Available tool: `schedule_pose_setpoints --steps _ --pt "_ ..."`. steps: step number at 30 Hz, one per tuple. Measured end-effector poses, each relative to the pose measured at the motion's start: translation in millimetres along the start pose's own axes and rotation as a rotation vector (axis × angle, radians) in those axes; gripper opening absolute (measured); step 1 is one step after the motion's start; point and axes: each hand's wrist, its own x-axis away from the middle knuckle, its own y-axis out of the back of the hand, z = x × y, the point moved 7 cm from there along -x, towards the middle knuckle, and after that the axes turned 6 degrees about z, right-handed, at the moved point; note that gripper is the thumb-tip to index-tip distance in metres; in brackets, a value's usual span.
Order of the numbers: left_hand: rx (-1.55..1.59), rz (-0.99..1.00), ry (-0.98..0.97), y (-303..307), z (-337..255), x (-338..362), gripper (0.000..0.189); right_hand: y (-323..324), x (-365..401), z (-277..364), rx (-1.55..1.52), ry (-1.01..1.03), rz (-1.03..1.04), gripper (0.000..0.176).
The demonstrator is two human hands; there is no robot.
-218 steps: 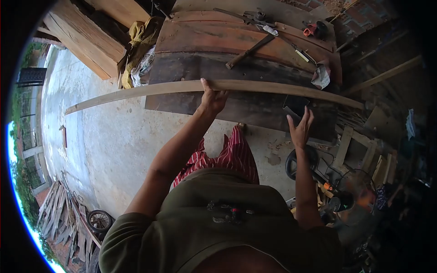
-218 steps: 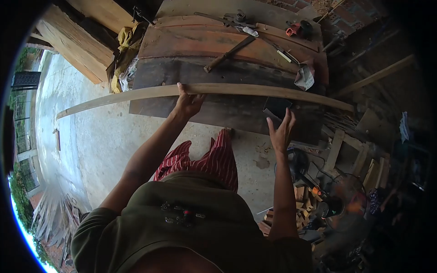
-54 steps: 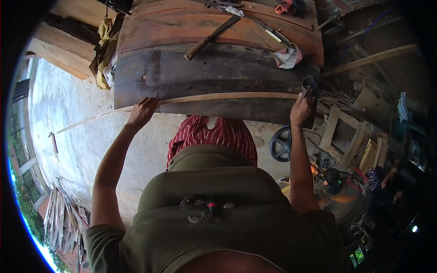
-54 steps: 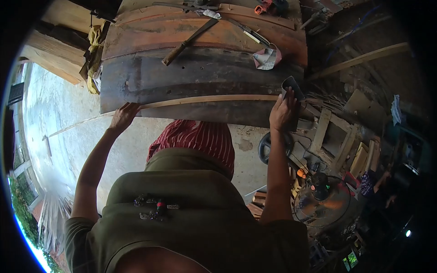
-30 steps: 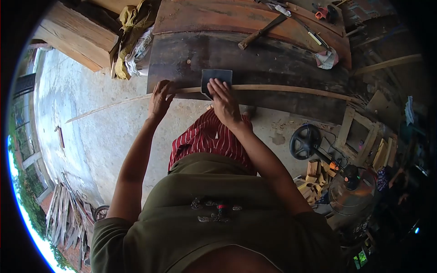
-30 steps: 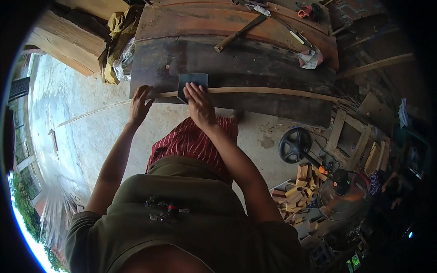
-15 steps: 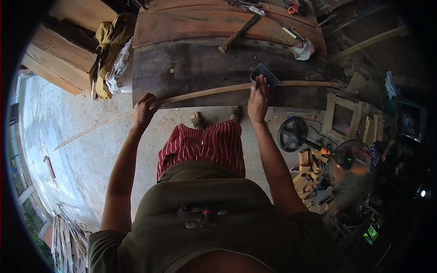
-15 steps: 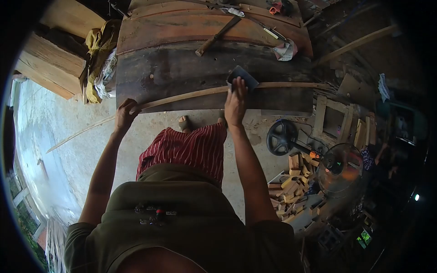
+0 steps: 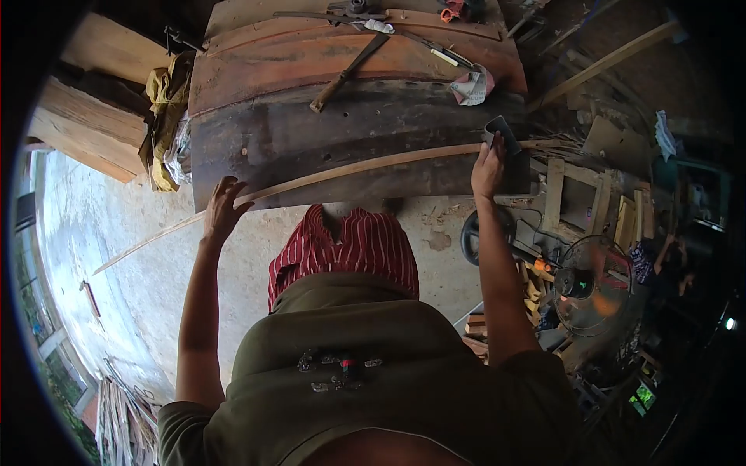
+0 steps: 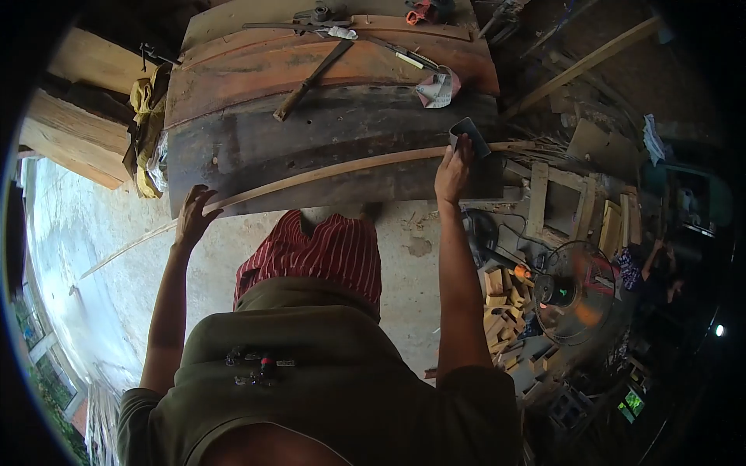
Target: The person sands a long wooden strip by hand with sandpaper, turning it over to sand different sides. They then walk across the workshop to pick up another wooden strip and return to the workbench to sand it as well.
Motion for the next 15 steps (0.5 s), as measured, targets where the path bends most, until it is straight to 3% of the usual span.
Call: schedule_pose_setpoints --steps 1,4,6,8,10,11,12,14,15 --pt "0.037 0.053 0.018 -10.5 -21.6 -14.7 0.050 -13.4 9.0 16.8 0.083 0.167 0.020 0.043" --pt "0.026 0.033 -0.073 -37.6 -99.0 -52.7 0.035 -28.0 52.4 95.1 -0.057 0.476 0.274 0.043" --pt "0.080 0.109 -0.041 -62.9 -116.5 -69.1 0.023 -23.5 50.7 86.4 -0.089 0.551 0.374 0.040" --pt "0.125 0.050 -0.018 -65.6 -123.4 -71.3 0.013 -1.3 19.8 27.7 -0.094 0.498 0.291 0.048" --pt "0.236 0.068 0.057 -65.4 -118.9 -69.5 0.010 31.7 -29.3 -55.4 0.054 0.347 0.118 0.043" --pt "0.216 0.047 0.045 -61.0 -123.6 -71.0 0.010 48.1 -53.2 -102.2 0.060 0.157 0.068 0.045" --pt "0.218 0.043 0.050 -59.6 -125.4 -72.9 0.010 62.4 -71.9 -129.2 0.059 0.163 0.070 0.045" --pt "0.213 0.101 0.111 -60.6 -121.2 -73.5 0.012 84.2 -105.4 -204.3 0.126 -0.277 0.136 0.052" --pt "0.197 0.122 0.104 -61.0 -118.7 -75.3 0.015 83.4 -120.8 -238.8 0.181 -0.332 0.205 0.051"
